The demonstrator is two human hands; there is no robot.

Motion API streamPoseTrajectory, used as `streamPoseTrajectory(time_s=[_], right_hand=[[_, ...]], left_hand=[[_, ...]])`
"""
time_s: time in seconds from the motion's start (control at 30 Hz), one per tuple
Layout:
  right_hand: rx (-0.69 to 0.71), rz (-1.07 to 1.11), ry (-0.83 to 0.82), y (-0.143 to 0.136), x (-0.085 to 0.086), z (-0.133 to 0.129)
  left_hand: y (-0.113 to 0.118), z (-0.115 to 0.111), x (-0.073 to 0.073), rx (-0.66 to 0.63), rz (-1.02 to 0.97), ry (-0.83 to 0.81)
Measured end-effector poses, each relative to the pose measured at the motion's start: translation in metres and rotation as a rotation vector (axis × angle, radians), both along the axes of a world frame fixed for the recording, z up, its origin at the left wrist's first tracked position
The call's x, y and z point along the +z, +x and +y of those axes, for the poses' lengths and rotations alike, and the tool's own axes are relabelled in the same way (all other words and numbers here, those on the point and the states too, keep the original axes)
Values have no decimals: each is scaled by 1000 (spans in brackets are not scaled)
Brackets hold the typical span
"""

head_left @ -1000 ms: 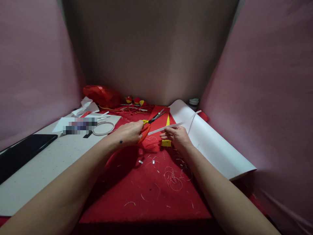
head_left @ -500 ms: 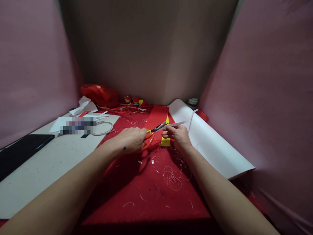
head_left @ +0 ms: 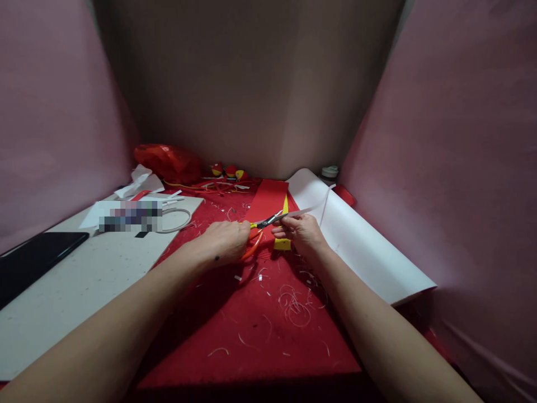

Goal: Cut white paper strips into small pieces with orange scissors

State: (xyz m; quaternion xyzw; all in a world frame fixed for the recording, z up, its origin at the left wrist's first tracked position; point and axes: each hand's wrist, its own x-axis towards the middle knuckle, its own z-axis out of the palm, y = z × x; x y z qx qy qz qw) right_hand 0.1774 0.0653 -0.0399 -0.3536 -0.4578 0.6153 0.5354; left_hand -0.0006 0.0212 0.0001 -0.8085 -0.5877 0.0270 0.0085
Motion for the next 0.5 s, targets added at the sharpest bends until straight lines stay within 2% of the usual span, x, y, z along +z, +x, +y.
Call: streamPoseTrajectory(time_s=[0.37,0.5], right_hand=[[5,13,-25,0,3,-1],[12,1,-18,1,1,0]], left_hand=[[-2,1,8,-26,95,-60],[-6,3,7,-57,74,-62]])
